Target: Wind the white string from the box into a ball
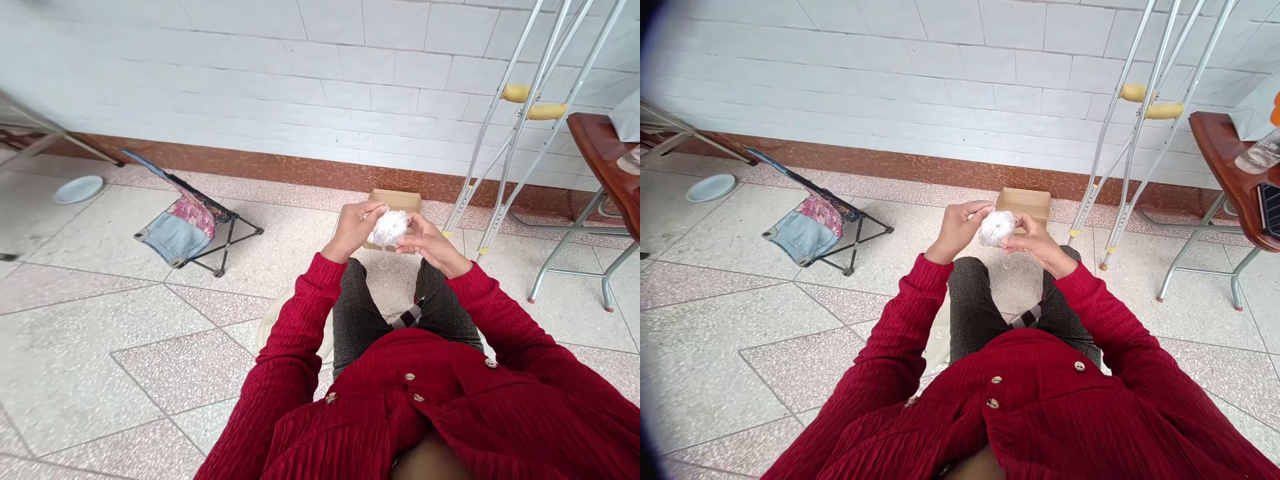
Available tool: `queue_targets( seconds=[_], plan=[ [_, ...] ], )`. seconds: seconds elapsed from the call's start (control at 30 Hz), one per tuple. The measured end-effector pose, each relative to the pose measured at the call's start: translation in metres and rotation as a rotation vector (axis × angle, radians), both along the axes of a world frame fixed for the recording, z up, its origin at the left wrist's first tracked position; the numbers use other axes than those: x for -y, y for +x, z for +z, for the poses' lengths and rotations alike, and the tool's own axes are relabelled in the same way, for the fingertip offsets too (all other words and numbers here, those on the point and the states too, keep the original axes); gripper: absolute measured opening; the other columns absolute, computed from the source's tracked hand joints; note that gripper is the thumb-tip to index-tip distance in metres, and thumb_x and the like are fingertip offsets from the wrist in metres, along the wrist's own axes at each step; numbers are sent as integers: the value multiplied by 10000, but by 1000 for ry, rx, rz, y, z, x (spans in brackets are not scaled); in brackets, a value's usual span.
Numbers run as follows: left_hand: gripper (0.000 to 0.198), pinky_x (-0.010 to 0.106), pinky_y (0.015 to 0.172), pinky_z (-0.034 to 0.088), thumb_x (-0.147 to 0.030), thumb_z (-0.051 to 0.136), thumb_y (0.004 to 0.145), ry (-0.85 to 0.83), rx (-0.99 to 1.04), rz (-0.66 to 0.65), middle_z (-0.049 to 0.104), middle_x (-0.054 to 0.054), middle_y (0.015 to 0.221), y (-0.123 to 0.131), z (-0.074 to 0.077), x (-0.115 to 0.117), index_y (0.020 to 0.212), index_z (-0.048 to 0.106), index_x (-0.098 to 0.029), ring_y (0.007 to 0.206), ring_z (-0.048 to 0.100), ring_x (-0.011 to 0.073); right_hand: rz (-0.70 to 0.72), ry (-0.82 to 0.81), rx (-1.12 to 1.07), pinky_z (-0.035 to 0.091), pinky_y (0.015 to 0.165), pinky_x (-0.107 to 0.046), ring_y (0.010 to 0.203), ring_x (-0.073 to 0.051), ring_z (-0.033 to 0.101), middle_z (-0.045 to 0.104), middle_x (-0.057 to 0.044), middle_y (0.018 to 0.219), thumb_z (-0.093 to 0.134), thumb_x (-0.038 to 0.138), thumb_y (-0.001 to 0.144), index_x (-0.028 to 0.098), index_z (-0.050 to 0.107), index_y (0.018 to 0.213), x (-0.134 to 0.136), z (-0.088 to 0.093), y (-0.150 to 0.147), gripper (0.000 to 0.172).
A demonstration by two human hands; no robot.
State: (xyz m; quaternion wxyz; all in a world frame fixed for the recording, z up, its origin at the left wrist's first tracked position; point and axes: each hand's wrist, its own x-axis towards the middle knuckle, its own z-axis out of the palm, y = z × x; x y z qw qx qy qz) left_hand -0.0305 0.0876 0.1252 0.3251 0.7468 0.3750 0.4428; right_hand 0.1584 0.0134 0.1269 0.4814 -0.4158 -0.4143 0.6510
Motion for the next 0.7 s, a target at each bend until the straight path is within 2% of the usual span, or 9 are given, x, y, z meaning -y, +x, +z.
queue_targets(
  seconds=[0.1, 0.17, 0.27, 0.37, 0.47, 0.57, 0.63, 0.7],
  plan=[
    [371, 305, 806, 518, -510, 592, 988, 114, -24, -29, 765, 38, 874, -4, 5, 8, 896, 783, -206, 826, 689, 183, -25, 77, 45, 633, 631, -300, 865, -167, 657, 606, -12, 1182, 933, 307, 624, 330, 573, 1210, 4, 6, -2, 689],
    [350, 319, 833, 518, -486, 568, 1010, 190, -78, -55, 770, 48, 914, -5, 9, 11, 954, 786, -218, 865, 698, 191, -17, 106, 80, 634, 645, -324, 857, -179, 642, 616, -8, 1155, 914, 308, 649, 371, 564, 1286, 5, 5, -4, 730],
    [359, 351, 886, 523, -476, 528, 1032, 271, -176, -73, 765, 60, 932, -5, 20, 12, 978, 777, -222, 912, 697, 205, -11, 147, 186, 609, 638, -319, 807, -183, 618, 632, 7, 984, 876, 273, 666, 341, 611, 1236, 4, 1, -5, 632],
    [342, 411, 1050, 482, -445, 522, 1039, 354, -262, -131, 755, 47, 963, -4, 36, 8, 937, 754, -214, 987, 687, 208, -33, 170, 287, 569, 581, -292, 754, -176, 601, 628, 20, 900, 855, 236, 634, 309, 631, 1158, 3, 0, -1, 575],
    [335, 458, 1175, 392, -392, 512, 1040, 388, -298, -183, 748, 22, 964, -2, 46, 1, 890, 743, -201, 1007, 683, 192, 40, 138, 196, 572, 582, -296, 741, -176, 617, 647, 15, 890, 849, 251, 626, 295, 626, 1169, 8, 11, 4, 589],
    [310, 407, 1080, 472, -417, 578, 1000, 220, -157, -187, 760, 23, 934, 2, 37, -5, 881, 767, -202, 988, 698, 195, 67, 132, 46, 580, 578, -298, 753, -180, 634, 670, -8, 955, 843, 278, 633, 282, 614, 1194, 15, 27, 9, 606],
    [276, 344, 909, 532, -427, 653, 946, 43, -43, -176, 770, 30, 901, 7, 22, -4, 868, 781, -195, 931, 704, 203, 46, 142, -7, 584, 571, -303, 757, -181, 637, 674, -20, 991, 831, 304, 648, 269, 607, 1163, 18, 36, 11, 563],
    [260, 296, 767, 523, -392, 687, 909, -93, -1, -172, 764, 34, 823, 14, 5, 2, 815, 779, -168, 825, 688, 194, 0, 157, 7, 594, 583, -314, 760, -181, 638, 666, -26, 997, 825, 325, 665, 259, 595, 1115, 15, 41, 13, 510]
  ],
)
